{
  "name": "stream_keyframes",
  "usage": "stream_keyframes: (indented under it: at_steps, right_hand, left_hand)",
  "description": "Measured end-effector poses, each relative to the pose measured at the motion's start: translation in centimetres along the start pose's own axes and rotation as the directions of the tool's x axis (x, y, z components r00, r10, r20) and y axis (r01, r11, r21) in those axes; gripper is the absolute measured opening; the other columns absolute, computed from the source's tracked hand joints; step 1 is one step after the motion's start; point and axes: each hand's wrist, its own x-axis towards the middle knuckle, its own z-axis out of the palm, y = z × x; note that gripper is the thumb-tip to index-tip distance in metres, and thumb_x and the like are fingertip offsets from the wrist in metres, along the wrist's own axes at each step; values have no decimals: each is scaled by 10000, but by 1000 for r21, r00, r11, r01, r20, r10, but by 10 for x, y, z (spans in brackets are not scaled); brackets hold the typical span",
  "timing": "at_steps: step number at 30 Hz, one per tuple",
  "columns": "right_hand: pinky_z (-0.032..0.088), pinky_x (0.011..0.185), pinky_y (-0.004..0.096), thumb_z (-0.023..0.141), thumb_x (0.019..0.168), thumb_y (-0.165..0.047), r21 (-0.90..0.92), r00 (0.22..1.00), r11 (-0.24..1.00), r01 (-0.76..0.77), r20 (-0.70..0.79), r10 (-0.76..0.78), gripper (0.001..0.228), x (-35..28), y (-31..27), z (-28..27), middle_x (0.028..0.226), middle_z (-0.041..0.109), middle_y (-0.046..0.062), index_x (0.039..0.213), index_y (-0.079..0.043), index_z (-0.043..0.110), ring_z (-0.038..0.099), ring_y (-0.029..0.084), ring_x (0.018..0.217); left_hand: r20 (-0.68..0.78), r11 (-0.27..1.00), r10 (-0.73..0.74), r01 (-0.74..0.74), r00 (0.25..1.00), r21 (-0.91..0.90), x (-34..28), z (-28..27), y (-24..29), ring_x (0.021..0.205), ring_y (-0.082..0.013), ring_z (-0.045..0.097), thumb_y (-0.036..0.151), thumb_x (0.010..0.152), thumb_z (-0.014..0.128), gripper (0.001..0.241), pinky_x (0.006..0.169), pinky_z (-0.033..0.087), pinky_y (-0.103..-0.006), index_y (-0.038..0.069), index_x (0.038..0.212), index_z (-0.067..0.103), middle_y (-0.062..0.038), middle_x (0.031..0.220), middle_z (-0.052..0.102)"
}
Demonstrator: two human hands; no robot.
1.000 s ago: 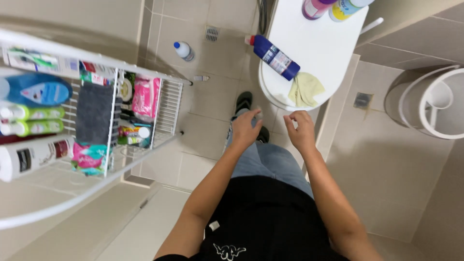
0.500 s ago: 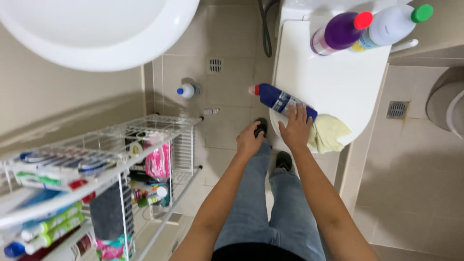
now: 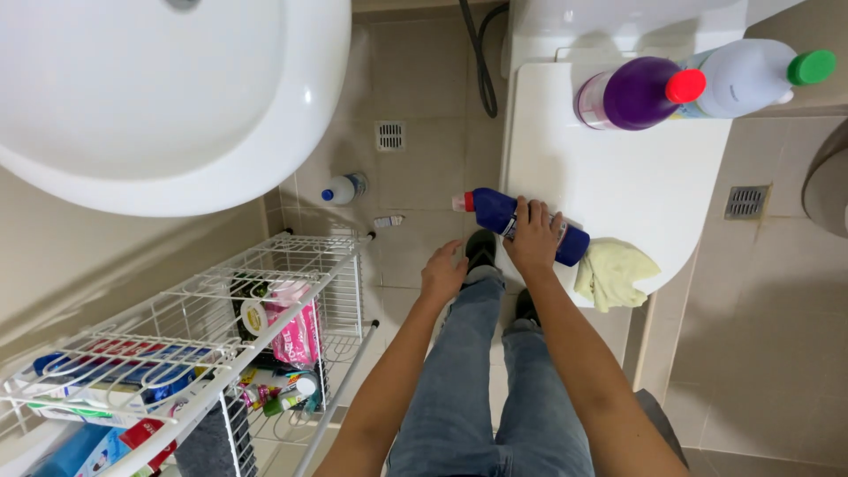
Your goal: The person organizes bathroom supplies on a white wire rack. They place a package of wet wipes and a folded gray towel on the rack, then move several bottles of cleaning products from the toilet tank and floor onto the rack.
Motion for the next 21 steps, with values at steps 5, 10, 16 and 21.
stream_keyframes:
  at_steps: [5, 10, 16, 21]
  right_hand:
    - [208, 1167, 690, 848, 753, -255, 103, 994, 991, 87, -79, -80, 1009, -16, -14, -33, 1456, 452, 168, 1591, -129, 300, 400, 389, 1436]
    - [206, 1161, 700, 844, 702, -228, 277, 988, 948, 155, -46, -148, 997, -46, -36, -75, 1472, 455, 165, 1561, -143, 347, 401, 418, 1439]
    - [281, 1178, 615, 836, 620, -268, 404, 954, 876, 264, 22, -298, 959, -101, -34, -67, 1467, 492, 61, 1484, -223, 421, 435, 313, 1444]
    - [361, 1144, 598, 878, 527, -238, 453, 854, 787, 418, 99, -510, 1068, -159, -17, -25, 1509, 495, 25, 1499, -282, 437, 435, 299, 1456]
  left_hand:
    - [-53, 987, -2, -7, 999, -160, -17, -8, 2, 1353, -463, 493, 289, 1040, 553, 521, 1094, 434, -588, 72, 1506, 473, -260, 1419, 539]
    - [-224, 926, 69, -146, 972, -348, -67, -23, 28, 1304, -429, 548, 171, 1044, 560, 498, 1091, 446, -559, 57, 1520, 463, -246, 1435, 536]
    - [-424, 793, 277, -454, 862, -406, -140, 0, 0, 1239, -384, 602, 181, 926, 769, 781, 1065, 449, -513, 121, 1587, 359, -199, 1496, 501]
    - [-460, 824, 419, -540, 783, -169, -207, 39, -27, 1334, -353, 570, 321, 865, 841, 639, 1117, 463, -483, 305, 1452, 588, -90, 1464, 531]
